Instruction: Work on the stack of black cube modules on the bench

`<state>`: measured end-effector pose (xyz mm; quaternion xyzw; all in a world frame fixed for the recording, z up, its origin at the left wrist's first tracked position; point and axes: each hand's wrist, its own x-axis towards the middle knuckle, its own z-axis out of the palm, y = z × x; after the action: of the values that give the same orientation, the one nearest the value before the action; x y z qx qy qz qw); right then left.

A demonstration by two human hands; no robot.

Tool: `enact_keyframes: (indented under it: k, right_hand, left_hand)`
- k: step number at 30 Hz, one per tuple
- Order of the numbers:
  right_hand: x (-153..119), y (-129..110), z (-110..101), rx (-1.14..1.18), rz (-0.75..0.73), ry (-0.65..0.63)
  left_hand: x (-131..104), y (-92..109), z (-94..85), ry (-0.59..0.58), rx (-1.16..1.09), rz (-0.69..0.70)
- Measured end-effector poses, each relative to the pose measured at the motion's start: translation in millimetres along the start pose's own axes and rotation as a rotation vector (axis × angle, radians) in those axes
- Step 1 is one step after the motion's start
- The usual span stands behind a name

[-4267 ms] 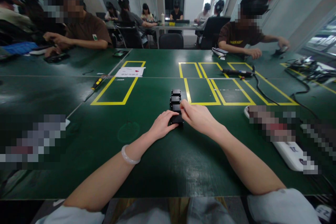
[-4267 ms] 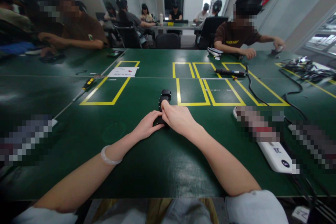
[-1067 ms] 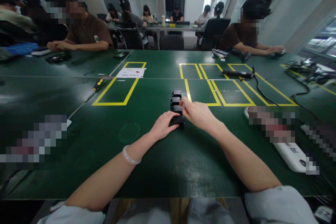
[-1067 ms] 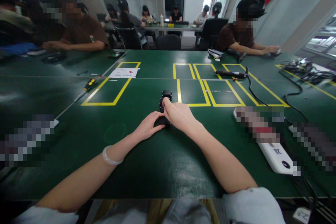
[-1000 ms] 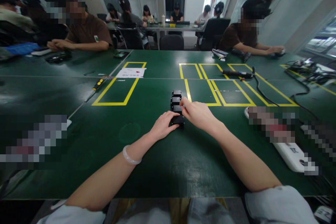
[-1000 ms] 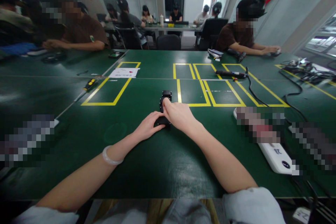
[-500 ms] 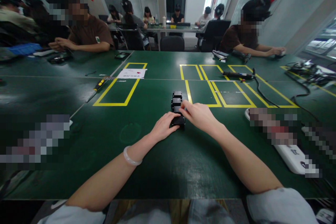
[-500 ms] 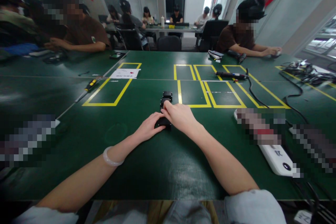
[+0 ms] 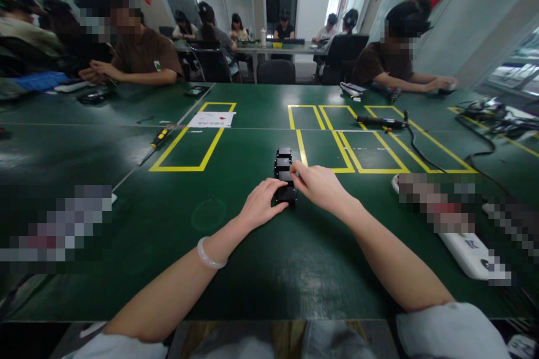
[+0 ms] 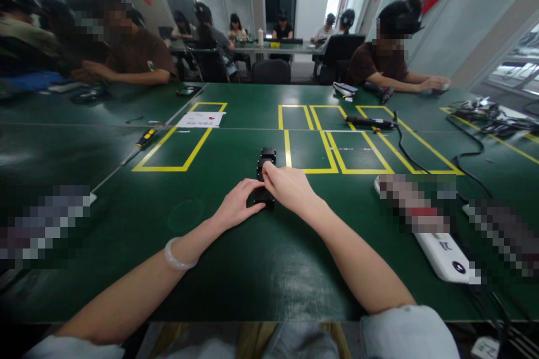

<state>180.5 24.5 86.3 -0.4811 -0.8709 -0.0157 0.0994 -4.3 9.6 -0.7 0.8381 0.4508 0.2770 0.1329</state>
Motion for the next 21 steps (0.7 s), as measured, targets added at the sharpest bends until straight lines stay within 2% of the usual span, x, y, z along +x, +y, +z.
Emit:
enact_keyframes:
  k: [3,7,9,11,13,14,16,19,21]
  right_hand:
    - [1,-1,0,0.015,-0.002,0.003]
    - [2,-2,-1,0.031,-0.004,-0.007]
    - [4,-2,0,0.024,-0.007,-0.005]
    - [5,-1,0,0.012,-0.009,-0.006]
    - [6,0,0,0.003,-0.008,-0.011]
    - [6,0,0,0.003,-0.009,-0.015]
    - [7,1,0,0.017,-0.013,-0.026]
    - [9,4,-1,0.054,-0.02,-0.043]
    - [11,5,-2,0.074,-0.025,-0.046]
  left_hand:
    - [0,3,-6.6,0.082,0.02,-0.038]
    - [1,10,-24.3,0.297,-0.028,-0.066]
    - [-2,21,-33.1,0.377,-0.093,-0.041]
    - [-8,42,-38.5,0.359,-0.198,0.014]
    - [-18,72,-37.7,0.201,-0.33,0.045]
    - [-25,89,-34.2,0.075,-0.408,0.055]
    - [-40,122,-19.4,-0.253,-0.591,0.106]
    - [-64,157,22.2,-0.655,-0.837,0.219]
    - [-81,170,58.8,-0.856,-0.98,0.236]
